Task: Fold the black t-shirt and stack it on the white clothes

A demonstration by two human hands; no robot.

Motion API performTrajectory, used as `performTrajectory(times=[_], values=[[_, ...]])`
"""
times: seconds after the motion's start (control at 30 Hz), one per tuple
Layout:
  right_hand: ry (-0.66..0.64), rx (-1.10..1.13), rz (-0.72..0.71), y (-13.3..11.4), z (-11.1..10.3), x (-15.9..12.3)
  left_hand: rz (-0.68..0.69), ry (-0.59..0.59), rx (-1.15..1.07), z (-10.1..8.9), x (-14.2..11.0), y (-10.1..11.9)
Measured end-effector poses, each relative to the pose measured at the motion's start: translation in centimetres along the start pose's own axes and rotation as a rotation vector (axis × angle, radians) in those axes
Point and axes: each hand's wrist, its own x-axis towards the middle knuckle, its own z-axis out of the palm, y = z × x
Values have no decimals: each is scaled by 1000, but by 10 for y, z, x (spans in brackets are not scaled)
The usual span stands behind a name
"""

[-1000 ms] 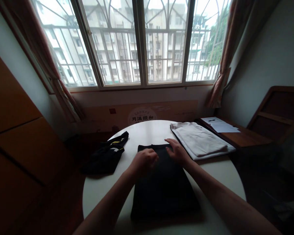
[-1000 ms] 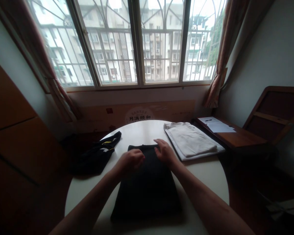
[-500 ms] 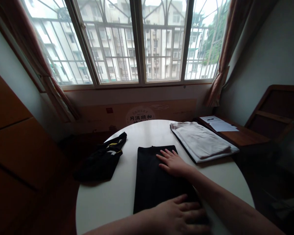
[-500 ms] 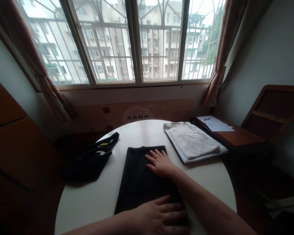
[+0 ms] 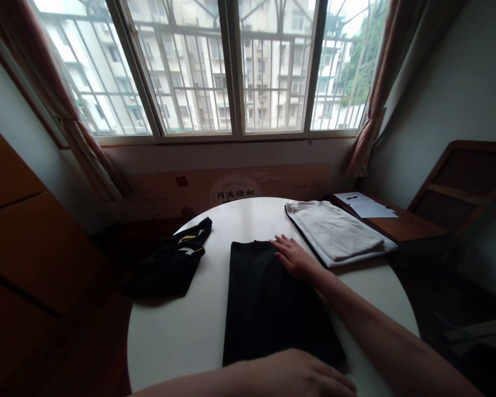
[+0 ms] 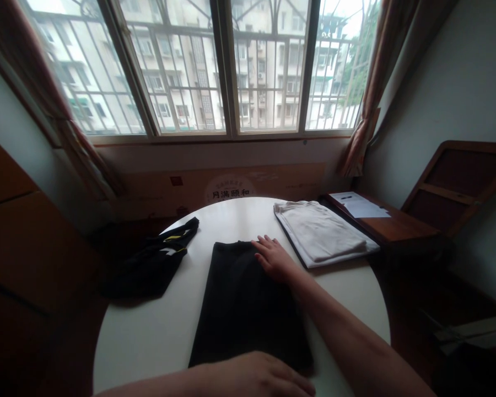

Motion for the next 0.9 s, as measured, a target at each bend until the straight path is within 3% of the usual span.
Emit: performTrajectory(times=[0.07, 0.2, 0.27, 0.33, 0.43, 0.53, 0.77, 0.9], values=[[65, 26, -33, 1, -5, -4, -90, 183, 110, -31, -12, 4], [93, 38, -45, -9, -12, -8, -576, 922, 394, -92, -55, -25], [54, 21, -66, -20, -10, -9, -784, 1026, 527, -110, -75, -53], [-16, 5, -109, -33, -4, -12, -918, 996, 599, -114, -88, -79], [-144, -8, -169, -48, 7, -17, -1156, 765, 649, -101, -91, -106], [-240, -57, -166, -52, 16, -20, -1392, 573, 653, -86, -86, -118], [-172, -193, 170, -33, 13, -13, -1488, 558, 623, -87, -86, -122], [-161, -232, 215, -32, 9, -14, -1445, 599, 739, -85, -87, -116]])
